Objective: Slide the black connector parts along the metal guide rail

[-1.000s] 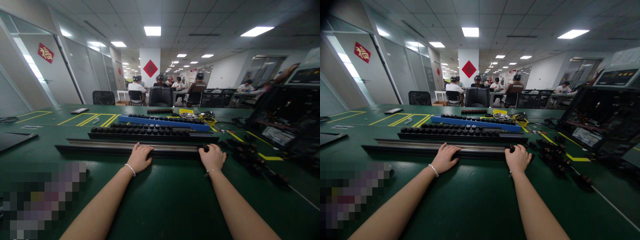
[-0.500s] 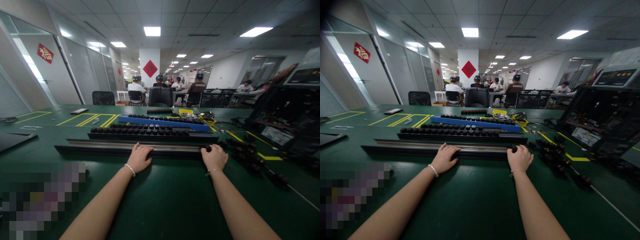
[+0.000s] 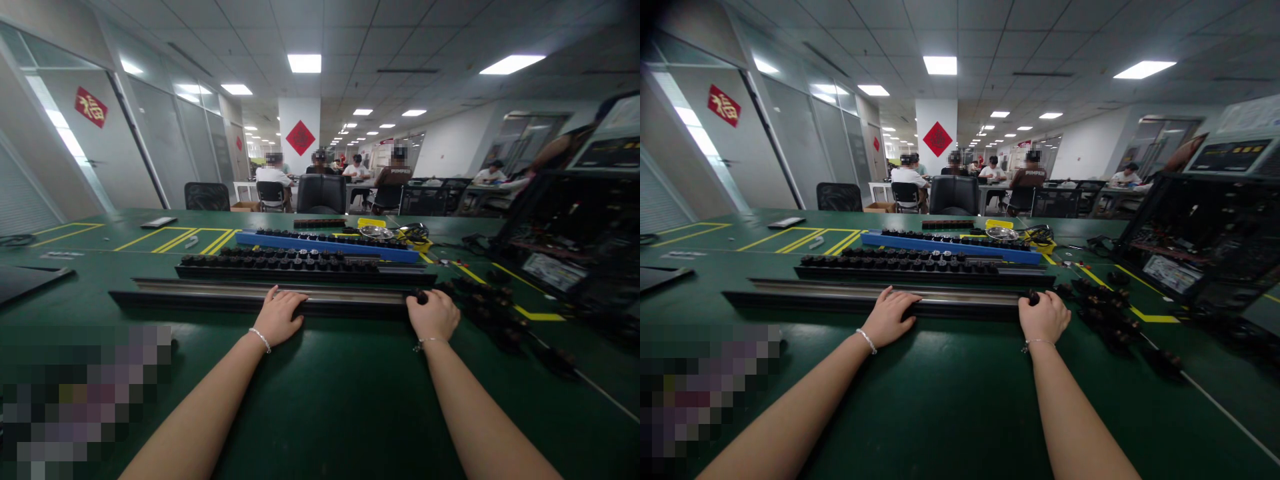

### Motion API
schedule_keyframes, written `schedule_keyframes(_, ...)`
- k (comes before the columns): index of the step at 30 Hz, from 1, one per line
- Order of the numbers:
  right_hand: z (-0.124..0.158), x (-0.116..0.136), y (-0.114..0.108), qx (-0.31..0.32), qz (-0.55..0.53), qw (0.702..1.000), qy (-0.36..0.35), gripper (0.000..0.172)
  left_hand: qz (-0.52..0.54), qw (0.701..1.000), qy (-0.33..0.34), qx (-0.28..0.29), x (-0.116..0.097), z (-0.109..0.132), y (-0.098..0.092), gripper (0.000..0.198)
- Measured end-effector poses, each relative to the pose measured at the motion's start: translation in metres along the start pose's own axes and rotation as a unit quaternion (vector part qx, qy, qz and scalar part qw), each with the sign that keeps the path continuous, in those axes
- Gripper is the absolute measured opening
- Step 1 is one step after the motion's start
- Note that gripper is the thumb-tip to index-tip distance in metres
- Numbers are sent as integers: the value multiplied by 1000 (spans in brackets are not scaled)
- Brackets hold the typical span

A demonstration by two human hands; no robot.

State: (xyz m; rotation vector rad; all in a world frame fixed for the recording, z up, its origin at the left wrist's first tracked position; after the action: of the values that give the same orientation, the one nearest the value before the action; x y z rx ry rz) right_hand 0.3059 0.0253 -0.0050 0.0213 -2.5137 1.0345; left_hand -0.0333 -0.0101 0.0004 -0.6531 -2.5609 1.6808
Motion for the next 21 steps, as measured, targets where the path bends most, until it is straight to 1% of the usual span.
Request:
schedule_keyframes(9,-2,-8,2,-7,-20,999,29,38,4,1000,-2,6,0,0,-1,40)
schedule_keyframes(15,-4,-11,3,-18,-25,999,34,38,2,1000,-5,10,-2,0,-3,40)
schedule_keyframes(21,-5,-13,1,-6,-24,998,55,38,0,1000,-2,6,-2,0,-2,40)
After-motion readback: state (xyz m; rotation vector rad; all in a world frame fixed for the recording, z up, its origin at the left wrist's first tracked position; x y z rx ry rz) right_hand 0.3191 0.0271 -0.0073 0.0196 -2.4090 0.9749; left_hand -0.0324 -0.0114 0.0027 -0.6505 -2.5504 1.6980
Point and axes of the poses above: each hand's wrist, its own z-axis away from the middle knuckle, its own y-axis out of the palm, x = y × z, the point moved 1 cm from there along -z, towards the middle knuckle, and after that the axes turned 8 degrees about -y, right-handed, at the moved point
